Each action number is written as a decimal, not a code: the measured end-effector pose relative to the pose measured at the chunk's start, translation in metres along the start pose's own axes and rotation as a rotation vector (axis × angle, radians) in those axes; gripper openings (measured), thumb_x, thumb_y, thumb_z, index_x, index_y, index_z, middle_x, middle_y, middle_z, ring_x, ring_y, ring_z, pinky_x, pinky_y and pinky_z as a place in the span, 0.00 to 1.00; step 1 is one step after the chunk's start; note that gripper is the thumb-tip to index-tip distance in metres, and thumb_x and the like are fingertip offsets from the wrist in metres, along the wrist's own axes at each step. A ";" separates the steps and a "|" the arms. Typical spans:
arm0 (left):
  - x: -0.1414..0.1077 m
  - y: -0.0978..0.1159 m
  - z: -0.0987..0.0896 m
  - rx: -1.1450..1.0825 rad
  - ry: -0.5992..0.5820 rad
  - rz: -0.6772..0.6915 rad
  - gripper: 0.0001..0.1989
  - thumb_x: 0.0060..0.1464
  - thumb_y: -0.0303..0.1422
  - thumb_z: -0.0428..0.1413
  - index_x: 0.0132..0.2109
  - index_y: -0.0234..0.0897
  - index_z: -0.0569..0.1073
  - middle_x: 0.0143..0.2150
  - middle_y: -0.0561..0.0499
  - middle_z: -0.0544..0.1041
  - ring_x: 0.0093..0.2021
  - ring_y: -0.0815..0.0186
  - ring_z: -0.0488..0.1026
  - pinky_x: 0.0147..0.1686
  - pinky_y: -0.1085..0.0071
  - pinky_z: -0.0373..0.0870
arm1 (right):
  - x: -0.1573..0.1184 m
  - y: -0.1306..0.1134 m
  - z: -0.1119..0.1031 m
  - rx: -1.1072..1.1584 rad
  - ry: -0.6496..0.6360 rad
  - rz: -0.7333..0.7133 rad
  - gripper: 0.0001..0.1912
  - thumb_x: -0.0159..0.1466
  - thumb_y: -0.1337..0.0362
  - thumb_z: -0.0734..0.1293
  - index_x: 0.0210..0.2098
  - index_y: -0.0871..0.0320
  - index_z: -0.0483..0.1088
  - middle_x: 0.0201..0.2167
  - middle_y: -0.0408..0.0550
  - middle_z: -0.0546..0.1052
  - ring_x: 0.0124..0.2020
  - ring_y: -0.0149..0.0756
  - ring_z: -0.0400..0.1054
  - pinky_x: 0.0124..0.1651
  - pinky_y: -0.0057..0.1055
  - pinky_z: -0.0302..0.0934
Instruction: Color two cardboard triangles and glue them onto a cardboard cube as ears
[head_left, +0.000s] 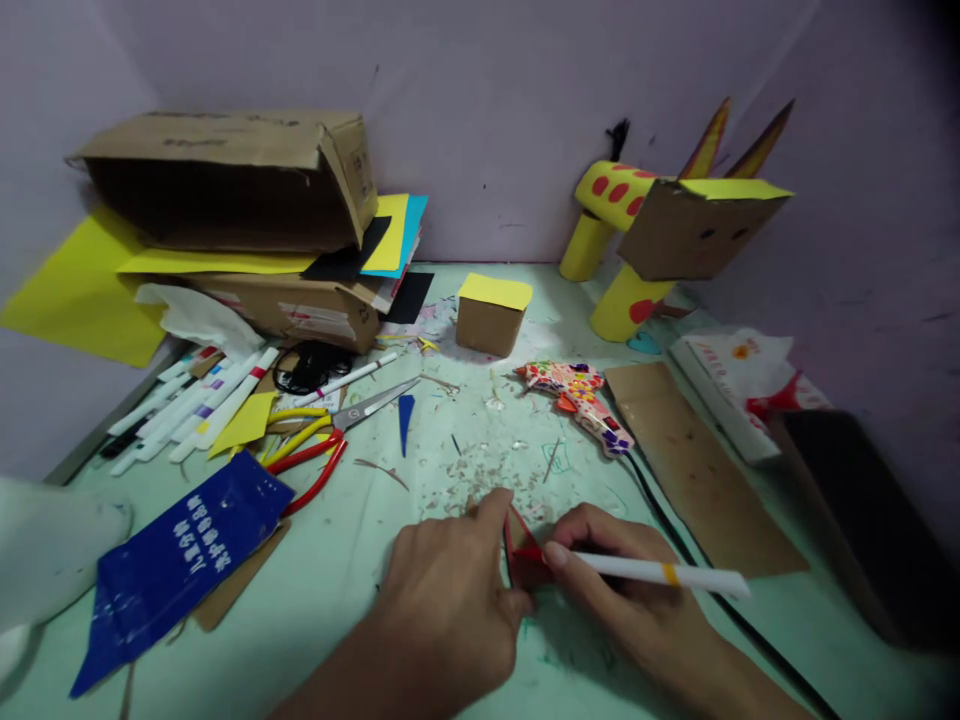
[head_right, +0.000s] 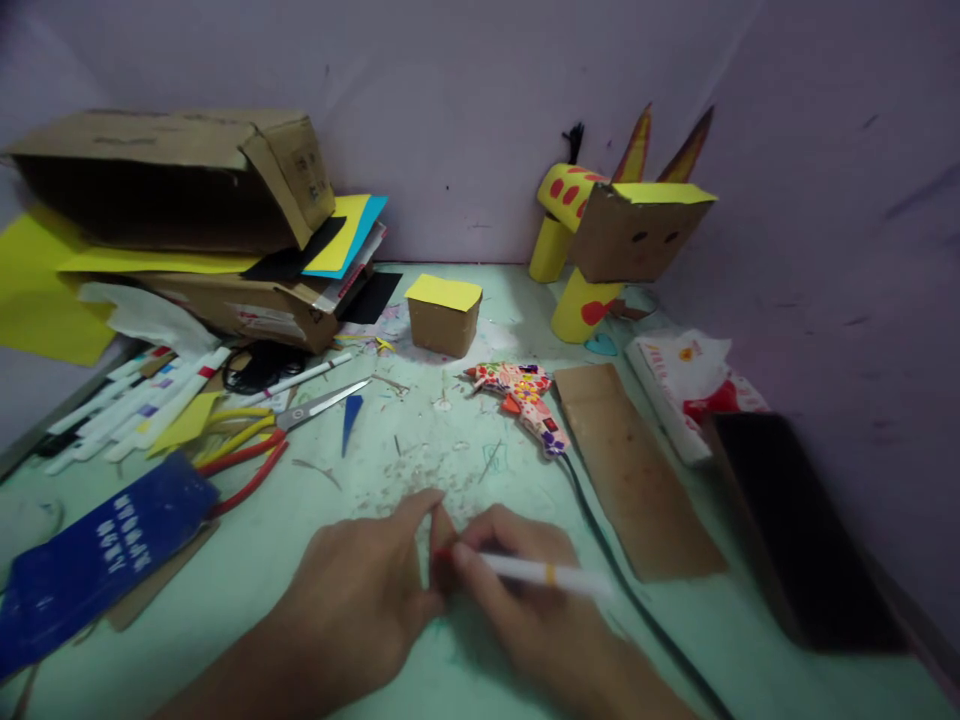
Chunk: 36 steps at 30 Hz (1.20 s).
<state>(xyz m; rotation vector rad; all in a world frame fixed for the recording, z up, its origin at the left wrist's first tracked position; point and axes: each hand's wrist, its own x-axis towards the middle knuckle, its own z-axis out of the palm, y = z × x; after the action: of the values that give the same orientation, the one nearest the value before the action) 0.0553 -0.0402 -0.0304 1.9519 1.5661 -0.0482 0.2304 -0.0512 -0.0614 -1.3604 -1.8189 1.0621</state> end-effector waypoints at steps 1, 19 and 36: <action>0.001 0.000 0.001 0.006 -0.008 -0.012 0.28 0.44 0.38 0.54 0.55 0.50 0.60 0.36 0.53 0.79 0.37 0.49 0.76 0.33 0.58 0.65 | 0.000 0.001 0.000 -0.004 0.010 0.001 0.12 0.63 0.58 0.63 0.26 0.55 0.70 0.18 0.42 0.73 0.19 0.31 0.64 0.21 0.26 0.55; -0.005 0.012 -0.025 -0.011 -0.155 -0.008 0.26 0.48 0.34 0.52 0.57 0.42 0.63 0.38 0.47 0.78 0.40 0.45 0.75 0.39 0.49 0.67 | -0.003 -0.003 -0.003 -0.028 -0.133 -0.029 0.12 0.63 0.62 0.61 0.25 0.57 0.68 0.20 0.41 0.73 0.20 0.28 0.63 0.23 0.23 0.54; 0.013 0.003 -0.008 -0.055 0.068 -0.047 0.18 0.50 0.34 0.48 0.48 0.51 0.70 0.33 0.50 0.78 0.36 0.53 0.75 0.33 0.61 0.64 | 0.001 -0.009 -0.003 -0.084 -0.077 -0.142 0.11 0.60 0.66 0.62 0.22 0.59 0.68 0.16 0.41 0.72 0.16 0.27 0.62 0.20 0.22 0.53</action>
<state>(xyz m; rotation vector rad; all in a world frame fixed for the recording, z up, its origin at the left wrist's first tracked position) 0.0590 -0.0253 -0.0273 1.8922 1.6403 0.0420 0.2286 -0.0511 -0.0525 -1.2316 -2.0049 0.9857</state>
